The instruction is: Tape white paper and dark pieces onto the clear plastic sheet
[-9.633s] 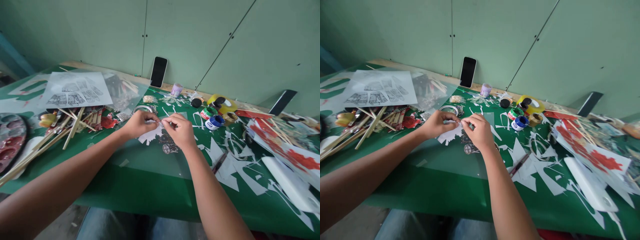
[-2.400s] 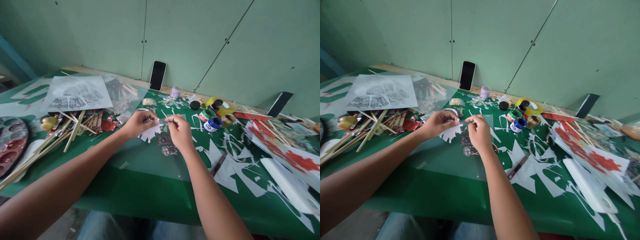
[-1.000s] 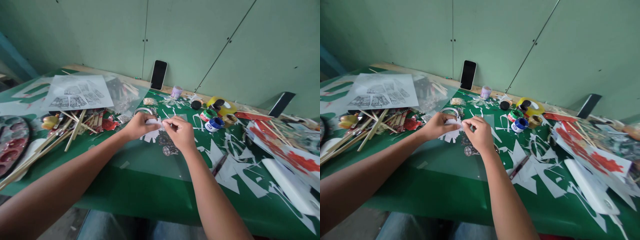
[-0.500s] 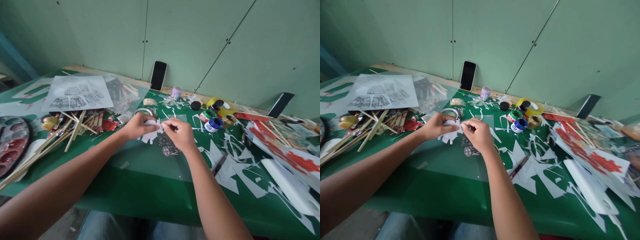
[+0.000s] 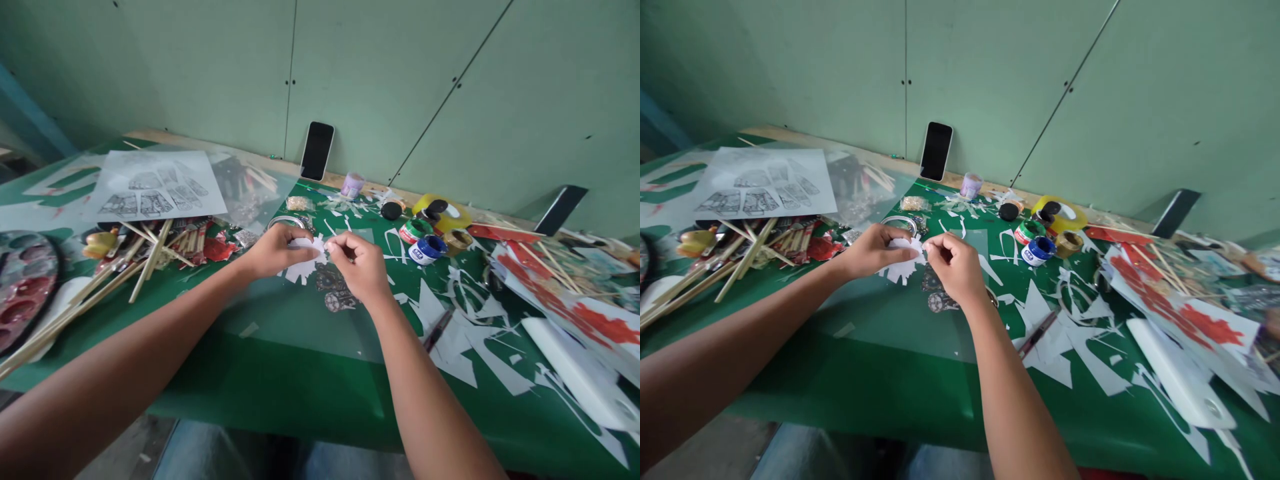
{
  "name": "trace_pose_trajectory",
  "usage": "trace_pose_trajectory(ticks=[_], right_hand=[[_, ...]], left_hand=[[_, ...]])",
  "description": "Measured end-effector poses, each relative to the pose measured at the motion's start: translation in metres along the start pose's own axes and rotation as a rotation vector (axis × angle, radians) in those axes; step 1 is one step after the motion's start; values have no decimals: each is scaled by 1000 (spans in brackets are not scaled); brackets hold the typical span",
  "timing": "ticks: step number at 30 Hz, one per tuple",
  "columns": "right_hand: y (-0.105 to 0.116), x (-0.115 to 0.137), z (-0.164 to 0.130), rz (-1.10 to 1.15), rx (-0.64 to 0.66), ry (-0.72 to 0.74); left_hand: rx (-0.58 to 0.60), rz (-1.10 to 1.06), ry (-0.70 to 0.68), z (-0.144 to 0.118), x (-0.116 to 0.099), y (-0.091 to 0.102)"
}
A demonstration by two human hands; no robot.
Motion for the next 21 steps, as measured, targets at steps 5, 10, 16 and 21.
trace_pose_trajectory(ticks=[5, 10, 16, 21], right_hand=[[1, 1, 0, 13, -20, -3], [4, -4, -1, 55, -53, -72], [-3, -8, -2, 111, 23, -137], [-5, -10, -2, 134, 47, -168]], left_hand=[[-8, 5, -18, 0, 2, 1], [-10, 15, 3, 0, 3, 1], [-40, 97, 6, 1, 2, 1], [-38, 140, 0, 1, 2, 0]])
Point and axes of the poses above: each hand's wrist, its own z-axis towards the middle knuckle, its own y-axis out of the back of the hand, x = y × z, the point moved 6 cm from there along z, towards the middle knuckle, and after that the axes turned 11 degrees about y, right-handed, at the moved point
